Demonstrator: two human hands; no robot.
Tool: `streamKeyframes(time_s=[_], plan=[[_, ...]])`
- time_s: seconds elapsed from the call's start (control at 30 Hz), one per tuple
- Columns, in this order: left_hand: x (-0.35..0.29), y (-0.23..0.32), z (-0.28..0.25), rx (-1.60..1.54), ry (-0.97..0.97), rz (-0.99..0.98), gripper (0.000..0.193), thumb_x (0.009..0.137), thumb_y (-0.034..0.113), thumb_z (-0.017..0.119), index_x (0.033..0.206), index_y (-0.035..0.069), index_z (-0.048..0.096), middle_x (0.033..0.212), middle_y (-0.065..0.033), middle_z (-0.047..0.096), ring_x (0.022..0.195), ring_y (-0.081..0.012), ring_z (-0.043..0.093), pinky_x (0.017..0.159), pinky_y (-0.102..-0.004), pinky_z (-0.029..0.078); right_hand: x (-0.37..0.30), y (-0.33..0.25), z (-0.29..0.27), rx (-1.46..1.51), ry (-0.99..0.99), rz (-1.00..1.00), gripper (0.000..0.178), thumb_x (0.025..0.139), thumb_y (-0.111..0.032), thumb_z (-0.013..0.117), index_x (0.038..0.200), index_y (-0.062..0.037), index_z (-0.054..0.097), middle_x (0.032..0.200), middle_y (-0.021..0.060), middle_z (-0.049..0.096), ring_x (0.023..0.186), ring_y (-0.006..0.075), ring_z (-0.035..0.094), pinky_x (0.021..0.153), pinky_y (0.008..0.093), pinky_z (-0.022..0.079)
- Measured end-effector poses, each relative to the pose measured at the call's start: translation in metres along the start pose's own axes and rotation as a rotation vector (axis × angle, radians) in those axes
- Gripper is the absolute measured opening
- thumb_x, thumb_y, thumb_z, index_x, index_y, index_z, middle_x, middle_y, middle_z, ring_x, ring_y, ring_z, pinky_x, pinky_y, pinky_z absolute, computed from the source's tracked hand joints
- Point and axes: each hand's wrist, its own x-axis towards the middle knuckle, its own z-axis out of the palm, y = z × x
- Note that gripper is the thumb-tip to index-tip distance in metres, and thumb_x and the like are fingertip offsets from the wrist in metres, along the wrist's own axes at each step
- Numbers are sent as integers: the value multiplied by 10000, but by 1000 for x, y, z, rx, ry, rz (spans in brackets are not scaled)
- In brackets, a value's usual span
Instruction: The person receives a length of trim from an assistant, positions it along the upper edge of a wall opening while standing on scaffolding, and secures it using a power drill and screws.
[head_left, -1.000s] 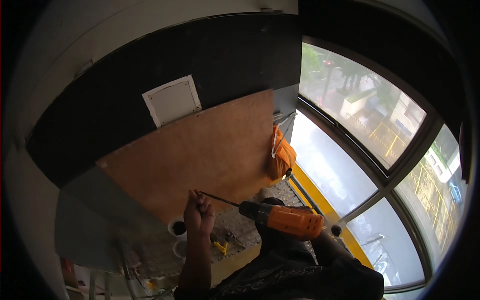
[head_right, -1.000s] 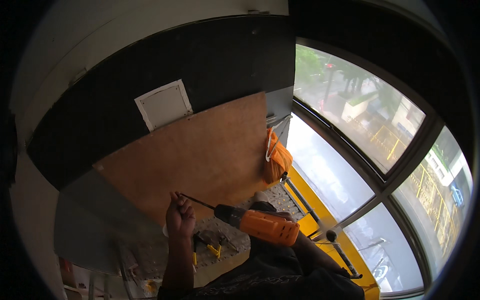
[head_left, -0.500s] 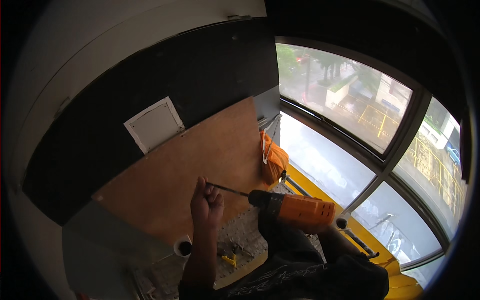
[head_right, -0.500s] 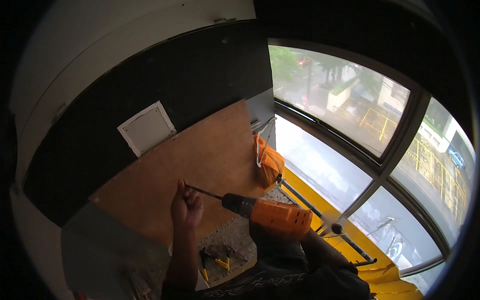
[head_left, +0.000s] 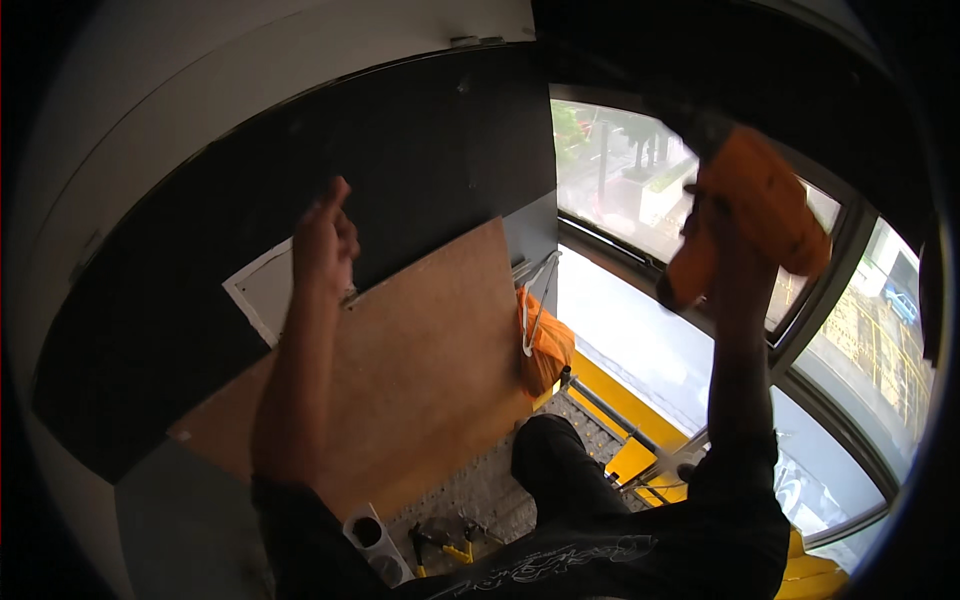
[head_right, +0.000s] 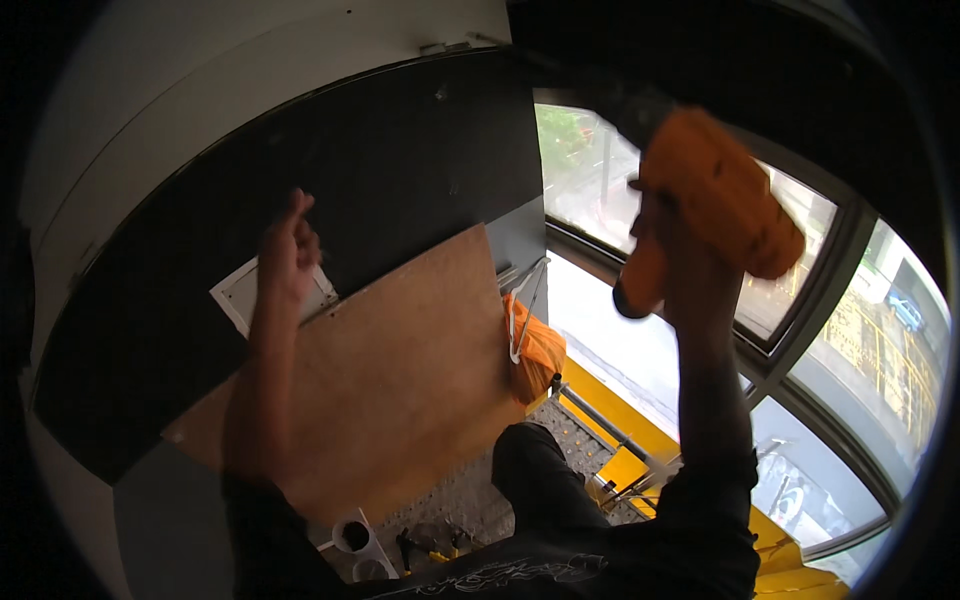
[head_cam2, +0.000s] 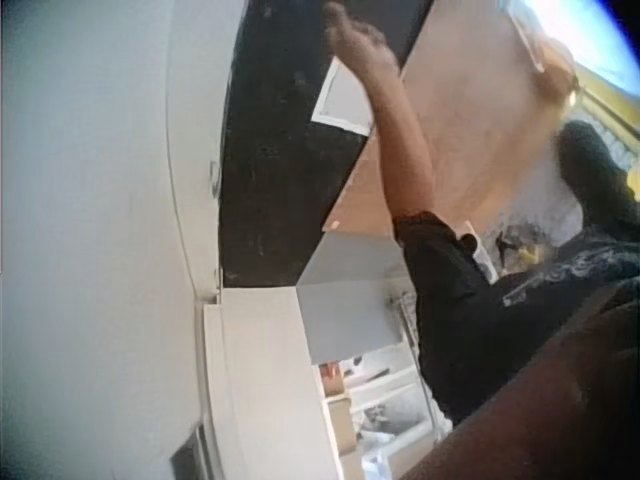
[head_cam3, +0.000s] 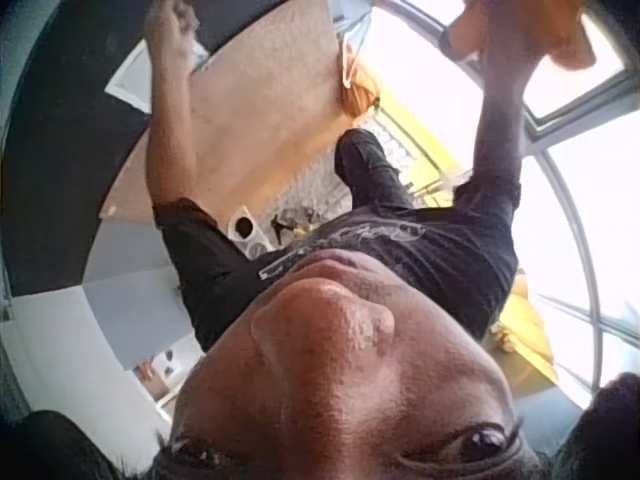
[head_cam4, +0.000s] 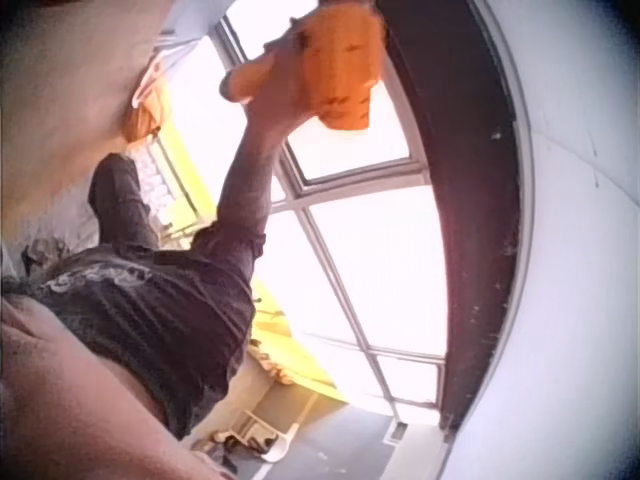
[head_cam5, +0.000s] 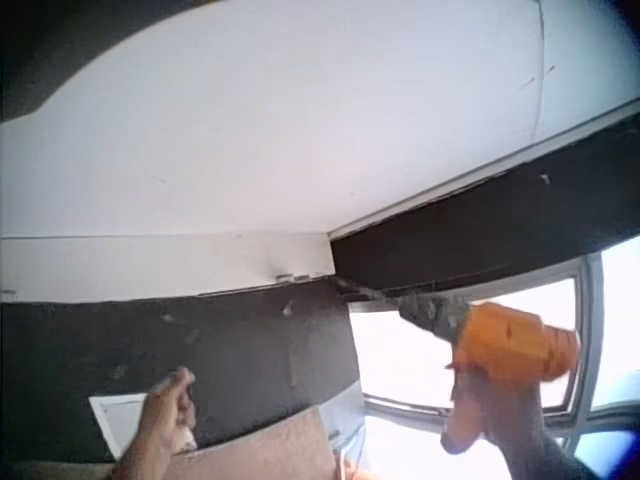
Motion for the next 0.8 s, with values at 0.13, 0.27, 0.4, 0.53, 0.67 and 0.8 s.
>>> streamKeyframes(time_s=[0.13,0.27,0.4,0.53,0.67,0.8], plan=[[94,33,4,64,99,107,412,786,411,800,847,129,505,561,82,289,419,-32,251,384,-207,186,81,17,24,-71,-35,-9,258,873,-196,666,1029,4,618,782,59,632,674,125,605,610,280,493],[155,49,24,91,90,157,386,796,382,799,823,127,510,566,68,292,433,-39,267,386,-205,187,138,48,53,-67,-142,-25,252,825,-191,713,976,-11,623,717,25,602,570,108,557,533,256,467],[189,48,42,31,115,174,329,826,329,772,793,117,522,575,60,300,456,-45,285,403,-212,207,163,71,82,-116,-154,-38,270,815,-212,720,983,-23,626,712,31,610,585,118,590,539,261,486],[204,42,50,-12,114,329,295,824,305,771,818,110,549,586,68,309,463,-48,289,420,-216,226,178,92,103,-57,-208,-85,275,804,-219,731,973,-31,625,710,32,615,598,126,605,545,272,496],[208,40,52,29,123,343,285,815,292,780,834,114,558,586,71,308,465,-46,286,419,-211,217,185,97,115,-149,-204,-75,269,795,-218,741,956,-38,623,703,32,619,593,130,604,543,282,499],[208,38,49,21,88,353,279,814,287,782,837,119,561,583,74,303,465,-46,286,418,-206,218,189,101,124,-165,-184,-66,258,793,-223,739,934,-40,626,677,25,611,586,127,598,535,278,486]])
